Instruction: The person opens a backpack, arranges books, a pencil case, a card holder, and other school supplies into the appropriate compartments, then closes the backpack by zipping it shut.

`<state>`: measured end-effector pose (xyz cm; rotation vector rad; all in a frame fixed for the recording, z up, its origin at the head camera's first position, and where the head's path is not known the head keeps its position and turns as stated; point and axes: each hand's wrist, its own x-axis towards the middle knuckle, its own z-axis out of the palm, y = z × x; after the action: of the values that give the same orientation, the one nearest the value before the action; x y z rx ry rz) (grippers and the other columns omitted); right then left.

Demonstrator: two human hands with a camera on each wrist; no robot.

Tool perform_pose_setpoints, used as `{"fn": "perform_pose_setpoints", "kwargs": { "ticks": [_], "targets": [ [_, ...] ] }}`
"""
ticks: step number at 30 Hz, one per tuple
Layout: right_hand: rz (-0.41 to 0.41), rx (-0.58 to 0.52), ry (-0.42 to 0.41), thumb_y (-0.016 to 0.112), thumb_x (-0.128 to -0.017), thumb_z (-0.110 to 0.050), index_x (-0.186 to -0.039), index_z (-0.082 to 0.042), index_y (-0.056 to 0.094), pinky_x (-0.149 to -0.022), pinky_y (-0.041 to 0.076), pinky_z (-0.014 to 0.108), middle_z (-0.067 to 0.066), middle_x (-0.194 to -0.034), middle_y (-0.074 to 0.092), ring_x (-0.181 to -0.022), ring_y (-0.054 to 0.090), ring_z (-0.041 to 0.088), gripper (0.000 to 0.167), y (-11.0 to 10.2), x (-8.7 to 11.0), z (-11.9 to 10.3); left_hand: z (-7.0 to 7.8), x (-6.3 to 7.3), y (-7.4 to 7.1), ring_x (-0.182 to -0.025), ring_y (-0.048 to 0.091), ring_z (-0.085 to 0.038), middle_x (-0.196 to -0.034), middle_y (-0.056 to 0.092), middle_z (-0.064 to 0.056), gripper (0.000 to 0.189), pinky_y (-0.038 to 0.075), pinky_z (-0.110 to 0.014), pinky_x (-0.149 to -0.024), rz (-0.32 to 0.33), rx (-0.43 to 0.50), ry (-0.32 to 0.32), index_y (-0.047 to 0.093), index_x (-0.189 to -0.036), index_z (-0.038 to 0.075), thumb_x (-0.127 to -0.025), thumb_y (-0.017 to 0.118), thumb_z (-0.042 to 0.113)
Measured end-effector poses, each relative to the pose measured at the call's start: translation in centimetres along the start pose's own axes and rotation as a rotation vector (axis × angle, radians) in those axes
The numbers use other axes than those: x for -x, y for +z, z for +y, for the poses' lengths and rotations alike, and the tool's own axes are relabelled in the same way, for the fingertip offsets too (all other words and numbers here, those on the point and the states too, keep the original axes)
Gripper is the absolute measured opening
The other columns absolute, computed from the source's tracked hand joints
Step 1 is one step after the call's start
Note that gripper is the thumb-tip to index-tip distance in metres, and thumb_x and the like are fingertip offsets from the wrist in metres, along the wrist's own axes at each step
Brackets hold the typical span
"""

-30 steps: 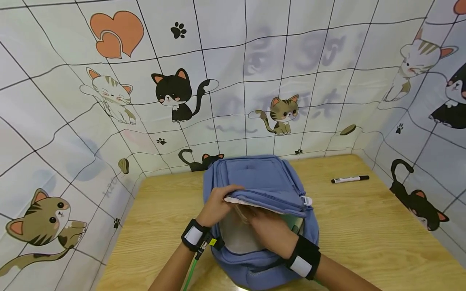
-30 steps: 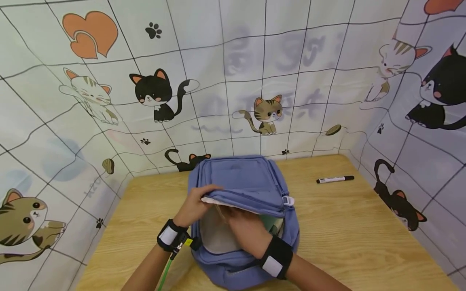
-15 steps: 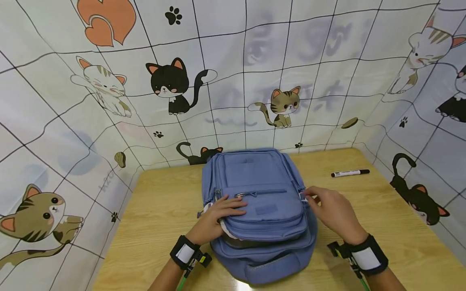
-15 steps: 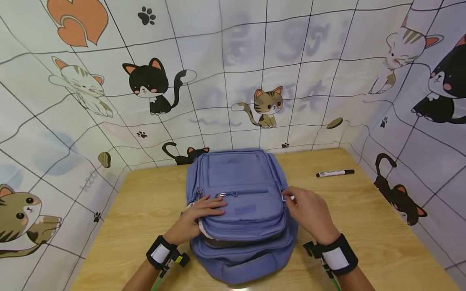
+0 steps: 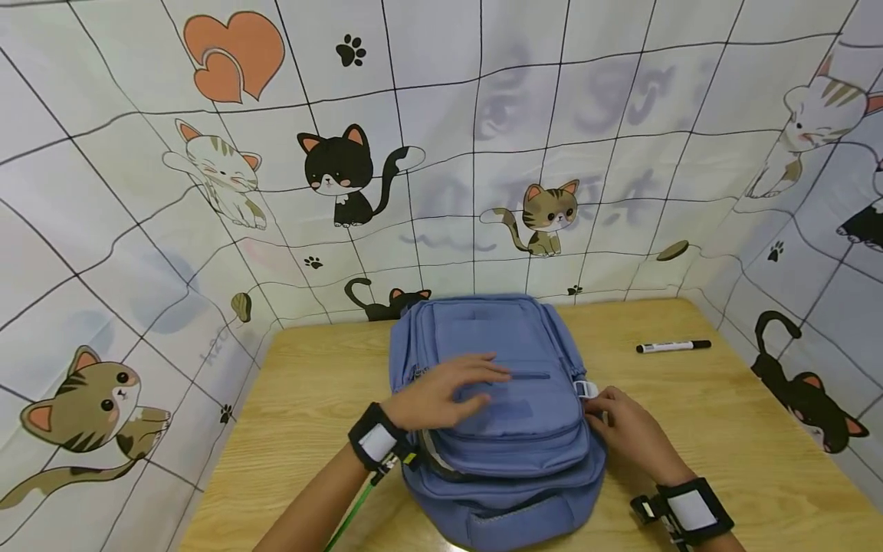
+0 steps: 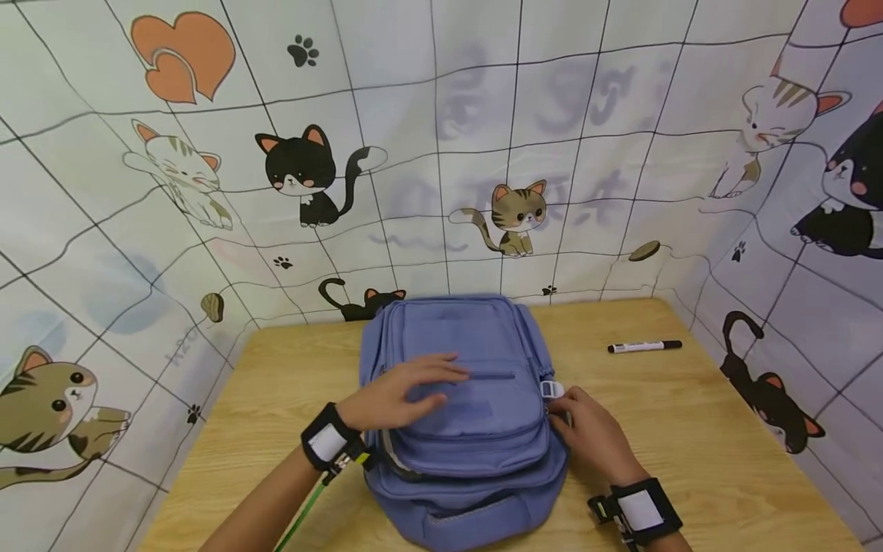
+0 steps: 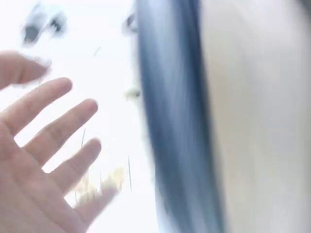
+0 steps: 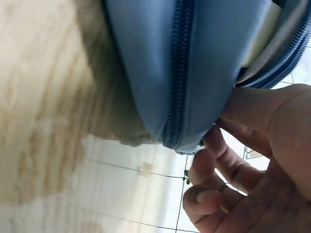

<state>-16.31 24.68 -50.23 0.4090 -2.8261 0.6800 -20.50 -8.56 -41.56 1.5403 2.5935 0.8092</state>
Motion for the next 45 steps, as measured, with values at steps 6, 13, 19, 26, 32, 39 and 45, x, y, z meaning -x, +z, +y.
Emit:
{"fn": "perform_pose_setpoints", "kwargs": {
  "ticks": [6,13,19,26,32,39,45],
  "targets": [
    [0.016,0.052,0.003,0.068,-0.082,-0.015,-0.085,-0.017,0.069,-0.051,0.035,0.018,-0.010,-0.076,0.049,-0.061,0.040,-0.002,0.003,0.0,0.9,-0.3,2.7,-2.8,4.3,-0.143,-0.002,-0.032,-0.154,0.009,0.014,0.062,0.008,-0.078,-0.095,-0.279,-0.387,0.018,0.014,-0.141,0.049,-0.085,0.031,0.070],
    [0.047,0.159,0.020,0.071,-0.080,-0.016,-0.082,-0.020,0.067,-0.048,0.034,0.017,-0.013,-0.076,0.047,-0.059,0.040,-0.005,0.006,-1.0,2.3,-1.5,2.6,-2.4,5.4,-0.143,-0.001,-0.034,-0.154,0.011,0.012,0.058,0.004,-0.078,-0.095,-0.228,-0.413,0.009,0.014,-0.140,0.048,-0.087,0.031,0.066],
    [-0.015,0.234,0.042,0.073,-0.077,-0.025,-0.073,-0.030,0.063,-0.048,0.035,0.016,-0.018,-0.072,0.044,-0.061,0.044,-0.007,0.012,-2.4,3.7,-3.3,2.5,-2.0,5.3,-0.143,0.001,-0.034,-0.154,0.013,0.011,0.057,0.004,-0.077,-0.096,-0.196,-0.412,0.021,0.018,-0.141,0.046,-0.089,0.034,0.063],
    [-0.203,0.189,0.081,0.072,-0.076,-0.032,-0.071,-0.036,0.058,-0.050,0.035,0.016,-0.022,-0.070,0.041,-0.063,0.042,-0.010,0.015,-4.2,5.5,-5.9,2.4,-1.7,5.4,-0.143,0.003,-0.033,-0.154,0.016,0.011,0.056,0.003,-0.077,-0.097,-0.162,-0.408,0.017,0.021,-0.141,0.045,-0.089,0.036,0.061],
    [-0.321,0.086,0.034,0.070,-0.079,-0.028,-0.075,-0.032,0.059,-0.051,0.038,0.017,-0.021,-0.075,0.045,-0.063,0.043,-0.010,0.012,-5.0,6.3,-7.8,2.2,-1.8,5.6,-0.143,0.006,-0.033,-0.154,0.016,0.011,0.056,0.003,-0.076,-0.097,-0.145,-0.421,0.022,0.021,-0.141,0.046,-0.089,0.035,0.062],
    [-0.381,-0.100,-0.050,0.061,-0.086,-0.040,-0.079,-0.034,0.056,-0.051,0.036,0.018,-0.020,-0.077,0.046,-0.062,0.043,-0.006,0.011,-5.0,6.0,-8.8,3.3,-2.2,5.1,-0.143,0.008,-0.031,-0.152,0.023,0.007,0.055,0.009,-0.074,-0.100,-0.136,-0.442,0.019,0.030,-0.141,0.040,-0.090,0.039,0.059],
    [-0.329,-0.160,-0.066,0.059,-0.086,-0.046,-0.082,-0.036,0.056,-0.052,0.037,0.017,-0.020,-0.078,0.046,-0.062,0.043,-0.006,0.011,-5.9,6.3,-8.8,9.0,-1.7,5.3,-0.095,0.050,0.000,-0.104,0.056,0.011,0.027,0.043,-0.019,-0.087,-0.053,-0.350,0.159,0.060,-0.114,0.025,-0.092,0.051,0.039]
  ]
}}
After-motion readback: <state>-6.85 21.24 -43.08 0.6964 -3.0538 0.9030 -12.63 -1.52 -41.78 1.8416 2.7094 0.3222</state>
